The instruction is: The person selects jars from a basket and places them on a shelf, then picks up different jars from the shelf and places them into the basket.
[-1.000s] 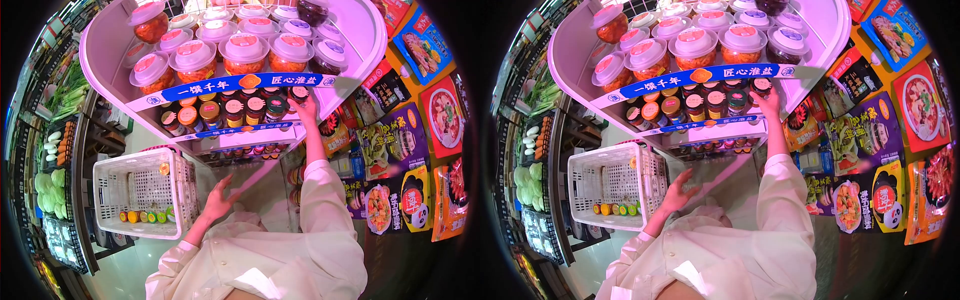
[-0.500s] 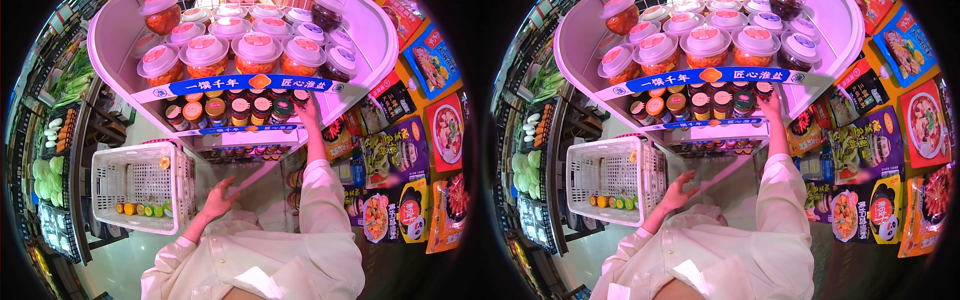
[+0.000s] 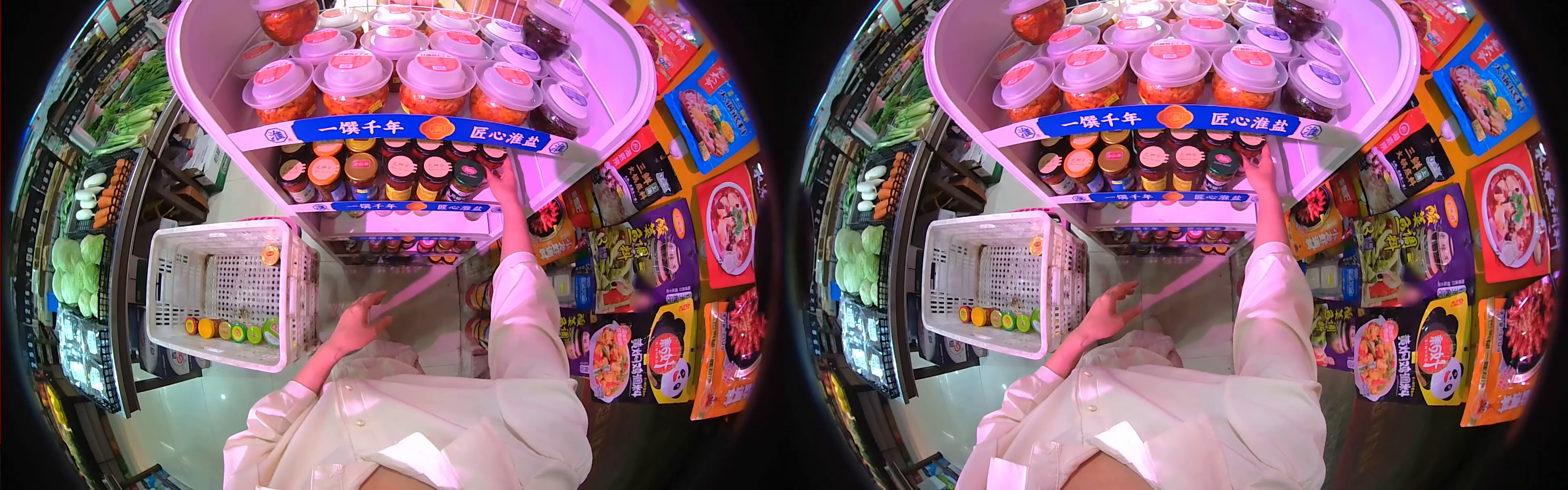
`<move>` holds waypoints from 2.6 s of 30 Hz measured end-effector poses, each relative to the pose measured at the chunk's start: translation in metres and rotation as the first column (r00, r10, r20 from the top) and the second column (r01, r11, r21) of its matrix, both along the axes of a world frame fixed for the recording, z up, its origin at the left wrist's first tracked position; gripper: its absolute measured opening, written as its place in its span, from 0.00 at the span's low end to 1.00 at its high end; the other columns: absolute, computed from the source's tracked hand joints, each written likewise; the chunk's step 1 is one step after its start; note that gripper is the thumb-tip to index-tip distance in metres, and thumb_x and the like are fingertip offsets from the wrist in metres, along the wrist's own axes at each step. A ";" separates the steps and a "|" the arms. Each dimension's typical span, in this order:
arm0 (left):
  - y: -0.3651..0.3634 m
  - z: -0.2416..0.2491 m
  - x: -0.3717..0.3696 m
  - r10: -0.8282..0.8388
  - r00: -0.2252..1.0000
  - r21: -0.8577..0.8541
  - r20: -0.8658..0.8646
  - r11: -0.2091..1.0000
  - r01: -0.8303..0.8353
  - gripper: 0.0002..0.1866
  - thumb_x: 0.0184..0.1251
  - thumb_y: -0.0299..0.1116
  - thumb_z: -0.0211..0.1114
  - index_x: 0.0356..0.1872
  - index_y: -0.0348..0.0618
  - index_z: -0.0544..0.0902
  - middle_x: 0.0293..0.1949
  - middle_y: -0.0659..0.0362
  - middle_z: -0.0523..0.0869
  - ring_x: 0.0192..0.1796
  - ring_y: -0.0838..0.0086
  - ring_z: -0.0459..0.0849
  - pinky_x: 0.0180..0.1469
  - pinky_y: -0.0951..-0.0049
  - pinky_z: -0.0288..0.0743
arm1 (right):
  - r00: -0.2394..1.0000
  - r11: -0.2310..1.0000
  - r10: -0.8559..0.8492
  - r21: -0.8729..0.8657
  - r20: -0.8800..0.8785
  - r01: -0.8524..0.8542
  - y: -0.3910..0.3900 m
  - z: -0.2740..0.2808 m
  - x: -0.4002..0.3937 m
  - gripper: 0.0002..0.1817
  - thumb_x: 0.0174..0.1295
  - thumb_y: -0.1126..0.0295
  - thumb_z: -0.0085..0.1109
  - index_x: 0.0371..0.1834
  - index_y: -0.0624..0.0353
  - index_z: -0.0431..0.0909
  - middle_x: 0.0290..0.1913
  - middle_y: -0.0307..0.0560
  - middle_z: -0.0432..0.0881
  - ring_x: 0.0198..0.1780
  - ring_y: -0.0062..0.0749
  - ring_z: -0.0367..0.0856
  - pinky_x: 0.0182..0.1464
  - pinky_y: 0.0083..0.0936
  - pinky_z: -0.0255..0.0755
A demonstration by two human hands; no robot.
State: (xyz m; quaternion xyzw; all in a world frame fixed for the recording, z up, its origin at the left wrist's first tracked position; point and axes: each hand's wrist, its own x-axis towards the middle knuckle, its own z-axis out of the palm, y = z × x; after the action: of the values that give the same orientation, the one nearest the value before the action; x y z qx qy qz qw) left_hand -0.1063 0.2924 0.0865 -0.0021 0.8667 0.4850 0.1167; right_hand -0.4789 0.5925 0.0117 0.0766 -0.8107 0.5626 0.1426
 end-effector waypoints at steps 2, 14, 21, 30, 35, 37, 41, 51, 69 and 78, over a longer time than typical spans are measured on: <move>-0.001 -0.001 0.003 0.007 1.000 0.000 0.012 1.000 -0.007 0.30 0.59 0.37 0.68 0.63 0.39 0.72 0.55 0.44 0.80 0.59 0.55 0.78 0.60 0.61 0.72 | 0.998 1.000 -0.012 0.012 0.060 0.011 -0.001 0.004 0.000 0.37 0.58 0.74 0.66 0.70 0.54 0.59 0.58 0.47 0.75 0.60 0.34 0.74 0.56 0.29 0.73; -0.012 0.001 0.015 0.039 0.997 -0.017 0.071 0.999 -0.038 0.30 0.59 0.40 0.68 0.62 0.40 0.73 0.54 0.43 0.80 0.58 0.54 0.79 0.59 0.62 0.72 | 0.944 0.956 -0.276 0.153 0.182 0.250 -0.007 0.002 0.030 0.37 0.54 0.75 0.64 0.70 0.49 0.63 0.55 0.54 0.80 0.50 0.43 0.83 0.53 0.31 0.75; -0.019 -0.007 0.024 0.050 0.996 -0.018 0.071 0.999 -0.049 0.30 0.59 0.40 0.68 0.61 0.39 0.74 0.54 0.43 0.81 0.59 0.54 0.79 0.60 0.62 0.73 | 0.928 0.917 -0.339 0.276 0.153 0.289 -0.011 0.004 0.028 0.35 0.54 0.71 0.65 0.68 0.42 0.67 0.55 0.51 0.81 0.49 0.42 0.84 0.53 0.34 0.75; -0.036 -0.009 0.023 0.030 0.996 0.008 0.078 0.999 -0.031 0.28 0.57 0.39 0.68 0.59 0.39 0.75 0.55 0.45 0.81 0.59 0.54 0.79 0.60 0.62 0.73 | 0.933 0.927 -0.331 -0.230 -0.141 0.295 -0.048 -0.010 0.134 0.25 0.59 0.78 0.61 0.62 0.63 0.71 0.55 0.51 0.78 0.52 0.30 0.79 0.56 0.26 0.72; -0.056 -0.022 0.022 0.120 0.992 0.045 -0.029 0.992 -0.118 0.26 0.57 0.37 0.67 0.58 0.39 0.77 0.50 0.46 0.84 0.53 0.54 0.82 0.55 0.60 0.75 | 0.938 0.904 0.196 -0.422 0.285 -0.061 -0.160 -0.007 0.292 0.19 0.64 0.75 0.60 0.59 0.62 0.74 0.48 0.42 0.81 0.47 0.20 0.78 0.50 0.17 0.73; -0.068 -0.025 0.024 0.195 0.981 0.047 -0.015 0.980 -0.195 0.26 0.59 0.34 0.66 0.59 0.37 0.76 0.51 0.46 0.83 0.52 0.58 0.83 0.54 0.63 0.77 | 0.879 0.881 0.375 -0.408 0.294 -0.239 -0.200 -0.012 0.326 0.20 0.63 0.77 0.60 0.59 0.61 0.74 0.47 0.42 0.82 0.42 0.18 0.78 0.43 0.14 0.72; -0.111 -0.056 0.027 0.422 0.907 0.213 -0.009 0.887 -0.411 0.22 0.59 0.30 0.65 0.57 0.38 0.77 0.47 0.49 0.85 0.48 0.64 0.85 0.50 0.70 0.79 | 0.740 0.824 0.543 -0.421 0.398 -0.379 -0.257 0.013 0.362 0.20 0.63 0.77 0.61 0.59 0.61 0.74 0.49 0.41 0.81 0.48 0.18 0.77 0.47 0.13 0.70; -0.261 -0.110 0.030 0.692 0.721 -0.186 0.041 0.714 -0.675 0.20 0.55 0.33 0.65 0.52 0.47 0.82 0.44 0.49 0.85 0.48 0.56 0.84 0.51 0.60 0.77 | 0.621 0.663 0.731 -0.078 0.283 -0.745 -0.353 0.036 0.401 0.17 0.57 0.76 0.63 0.51 0.60 0.80 0.47 0.48 0.81 0.48 0.33 0.81 0.52 0.27 0.74; -0.309 -0.194 -0.066 0.295 0.943 -0.687 0.157 0.718 -0.110 0.41 0.57 0.29 0.64 0.71 0.73 0.59 0.60 0.50 0.67 0.55 0.54 0.75 0.49 0.55 0.77 | 0.742 0.725 0.644 0.162 0.184 -0.669 -0.397 0.013 0.432 0.16 0.47 0.85 0.64 0.40 0.59 0.82 0.40 0.47 0.82 0.47 0.43 0.79 0.50 0.33 0.74; -0.309 -0.229 -0.065 0.255 0.967 -0.730 0.021 0.665 -0.160 0.34 0.56 0.29 0.65 0.66 0.59 0.64 0.62 0.47 0.67 0.52 0.51 0.77 0.50 0.59 0.78 | 0.763 0.754 0.630 0.120 0.145 -0.646 -0.399 0.014 0.433 0.15 0.47 0.86 0.63 0.39 0.60 0.83 0.39 0.47 0.83 0.46 0.41 0.80 0.50 0.34 0.75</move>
State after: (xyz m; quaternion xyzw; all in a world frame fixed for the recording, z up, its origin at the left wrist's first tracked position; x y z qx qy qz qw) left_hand -0.1716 -0.0161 -0.1423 -0.1761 0.9723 0.1138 0.1028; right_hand -0.0458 0.1935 0.0253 0.3329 -0.7849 0.5122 -0.1036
